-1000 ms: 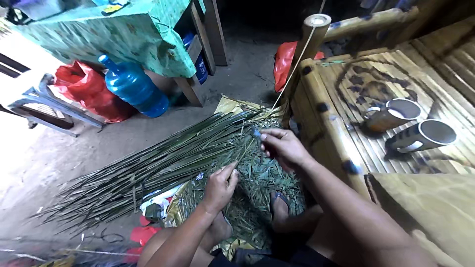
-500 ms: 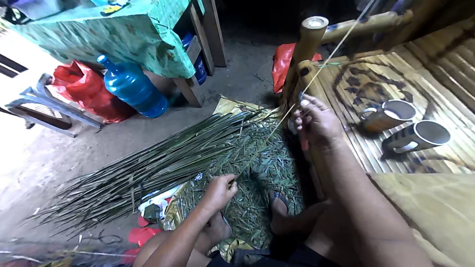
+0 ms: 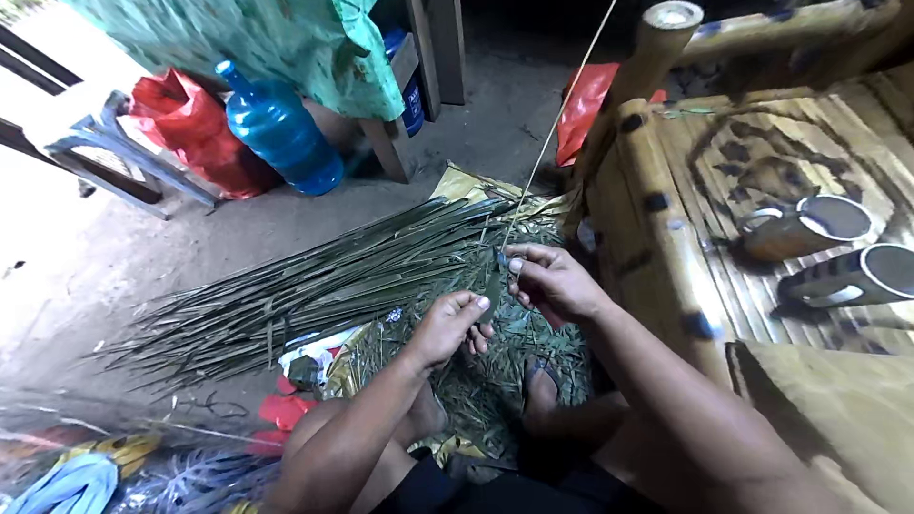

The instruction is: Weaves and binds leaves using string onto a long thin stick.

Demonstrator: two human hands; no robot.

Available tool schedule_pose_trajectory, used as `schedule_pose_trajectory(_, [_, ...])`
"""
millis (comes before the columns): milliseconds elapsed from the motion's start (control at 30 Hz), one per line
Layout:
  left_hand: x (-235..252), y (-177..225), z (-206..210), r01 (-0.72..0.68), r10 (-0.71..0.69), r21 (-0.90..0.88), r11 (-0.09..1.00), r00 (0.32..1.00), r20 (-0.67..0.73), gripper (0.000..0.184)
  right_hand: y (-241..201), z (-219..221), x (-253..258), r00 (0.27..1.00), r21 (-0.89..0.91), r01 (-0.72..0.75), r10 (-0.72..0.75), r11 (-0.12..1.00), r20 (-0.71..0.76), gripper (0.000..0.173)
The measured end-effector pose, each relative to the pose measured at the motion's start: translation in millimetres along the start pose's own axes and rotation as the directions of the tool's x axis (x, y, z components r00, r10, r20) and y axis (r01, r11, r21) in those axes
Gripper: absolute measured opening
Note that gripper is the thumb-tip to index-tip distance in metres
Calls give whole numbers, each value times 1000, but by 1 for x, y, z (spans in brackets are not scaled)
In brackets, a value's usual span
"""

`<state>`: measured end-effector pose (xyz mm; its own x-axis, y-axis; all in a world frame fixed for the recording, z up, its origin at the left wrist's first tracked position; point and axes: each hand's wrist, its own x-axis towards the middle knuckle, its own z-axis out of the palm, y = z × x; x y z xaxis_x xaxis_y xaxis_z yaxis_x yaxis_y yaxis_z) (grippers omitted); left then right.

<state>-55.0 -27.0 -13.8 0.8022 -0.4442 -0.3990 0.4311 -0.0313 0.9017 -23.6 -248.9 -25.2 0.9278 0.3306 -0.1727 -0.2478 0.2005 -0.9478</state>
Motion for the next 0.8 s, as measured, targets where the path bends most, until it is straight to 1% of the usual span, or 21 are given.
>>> schedule_pose_trajectory(67, [0,-1,3,20,-19,-47,999,999,28,23,2,1,1,1000,20,18,-17,1000,-5,27])
schedule_pose_trajectory(133, [0,-3,3,37,-28,-130,991,997,72,22,1,-4,3,999,13,25,-24,1000,-41,27])
schedule_pose_trajectory(233, [1,-3,6,58,-41,-236,970,996,73,24,-3,-4,0,998,19,21,-20,1000,-56,25])
schedule_pose_trajectory(267, [1,-2,7,57,-41,-251,966,997,69,24,-4,-3,-2,999,23,14,-13,1000,-40,22])
schedule_pose_trajectory(333, [1,0,9,46,-31,-257,965,998,60,25,-3,-2,-5,999,3,-2,1,1000,48,17])
schedule_pose_trajectory(433, [1,2,11,26,-17,-259,965,999,34,26,2,-1,-8,976,-48,-2,13,999,220,18])
schedule_pose_trajectory(533, [-2,3,13,-25,28,-256,966,1000,10,25,1,5,-12,946,-67,16,7,998,323,17])
schedule_pose_trajectory(667, [-7,5,17,-45,50,-271,962,999,14,25,-1,7,-16,930,-83,47,-14,995,366,16])
schedule_pose_trajectory(800, [-8,4,17,-23,52,-316,948,995,83,23,-2,2,-14,927,-86,115,-75,990,368,16])
